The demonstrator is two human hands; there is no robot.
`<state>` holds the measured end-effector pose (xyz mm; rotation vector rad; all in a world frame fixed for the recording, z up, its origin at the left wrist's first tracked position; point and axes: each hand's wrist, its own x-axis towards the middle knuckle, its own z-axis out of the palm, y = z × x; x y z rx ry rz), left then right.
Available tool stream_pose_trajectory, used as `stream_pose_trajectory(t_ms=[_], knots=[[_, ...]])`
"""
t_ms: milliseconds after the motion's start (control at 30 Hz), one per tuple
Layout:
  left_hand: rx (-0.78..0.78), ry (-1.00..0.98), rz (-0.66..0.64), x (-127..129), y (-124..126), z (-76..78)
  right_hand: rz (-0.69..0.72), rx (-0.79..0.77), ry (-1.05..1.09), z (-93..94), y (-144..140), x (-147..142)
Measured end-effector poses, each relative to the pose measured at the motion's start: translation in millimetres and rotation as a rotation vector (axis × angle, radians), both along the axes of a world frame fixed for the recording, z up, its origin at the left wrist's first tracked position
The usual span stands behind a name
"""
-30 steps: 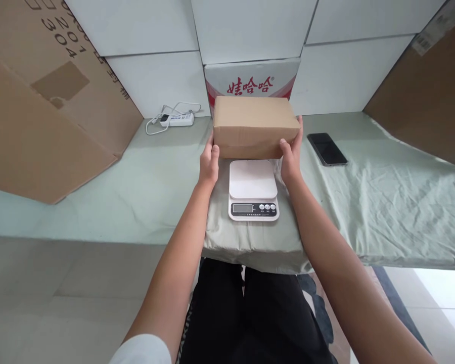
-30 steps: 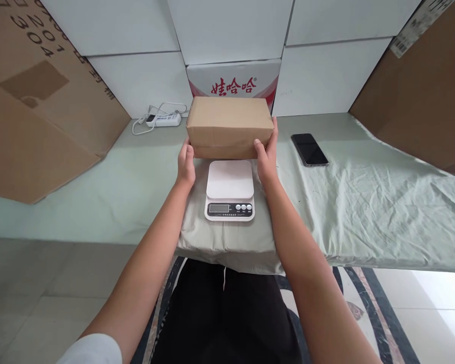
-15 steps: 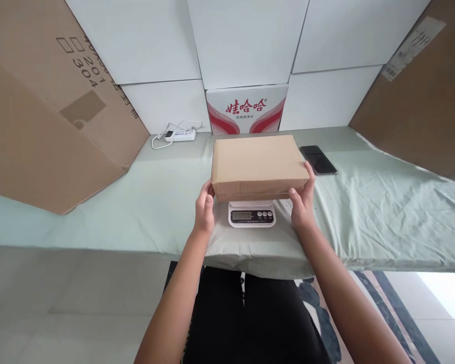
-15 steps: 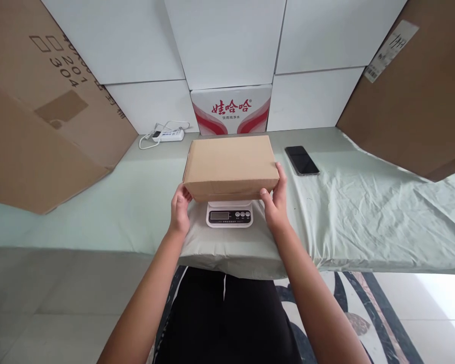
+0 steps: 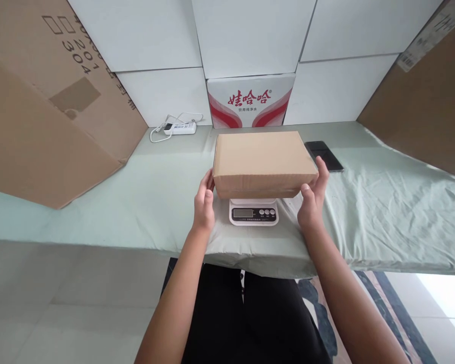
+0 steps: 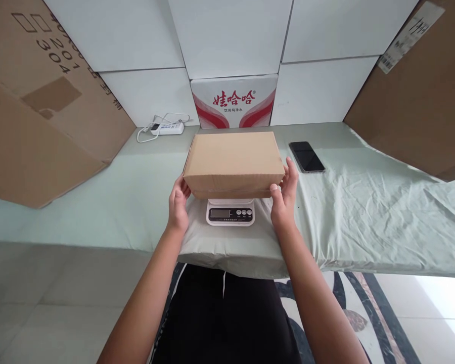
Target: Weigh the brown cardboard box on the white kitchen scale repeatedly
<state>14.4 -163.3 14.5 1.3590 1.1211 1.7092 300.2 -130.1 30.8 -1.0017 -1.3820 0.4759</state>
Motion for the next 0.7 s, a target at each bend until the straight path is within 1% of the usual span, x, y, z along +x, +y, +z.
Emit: stream_pose_trajectory(t_ms=[133, 233, 300, 367, 400, 467, 500, 567, 633, 700], knots=[[-0.021, 0.076, -0.068, -0.8, -0.9, 4.5, 0.022, -0.011, -0.022, 4.3, -3.3, -1.3], [0.036, 0.093, -0.096, -4.5, 8.3, 18.1, 0.054, 0.027, -0.021, 15.0, 2.7, -1.8], [0.103, 0.084, -0.086, -8.7, 25.4, 30.4, 0.048, 0.071, -0.029, 26.5, 17.0, -2.8], [0.148, 0.099, -0.075, -12.8, 52.3, 39.6, 0.042, 0.099, -0.036, 37.7, 40.7, -5.8], [0.145, 0.11, -0.08, -14.3, 68.2, 41.4, 0.054, 0.094, -0.036, 41.4, 55.3, -8.1], [0.106, 0.103, -0.089, -15.5, 100.3, 37.4, 0.086, 0.064, -0.031, 41.7, 86.1, -13.8], [0.079, 0.072, -0.079, -15.3, 114.6, 32.0, 0.096, 0.043, -0.03, 38.0, 100.6, -16.7], [0.012, 0.045, -0.069, -14.0, 136.0, 17.1, 0.106, -0.003, -0.018, 23.8, 124.3, -21.1], [-0.035, 0.032, -0.061, -12.9, 147.1, 2.1, 0.117, -0.04, 0.004, 5.5, 139.0, -22.6], [-0.063, 0.025, -0.053, -13.0, 150.5, -8.1, 0.133, -0.07, 0.021, -10.4, 145.6, -21.8]])
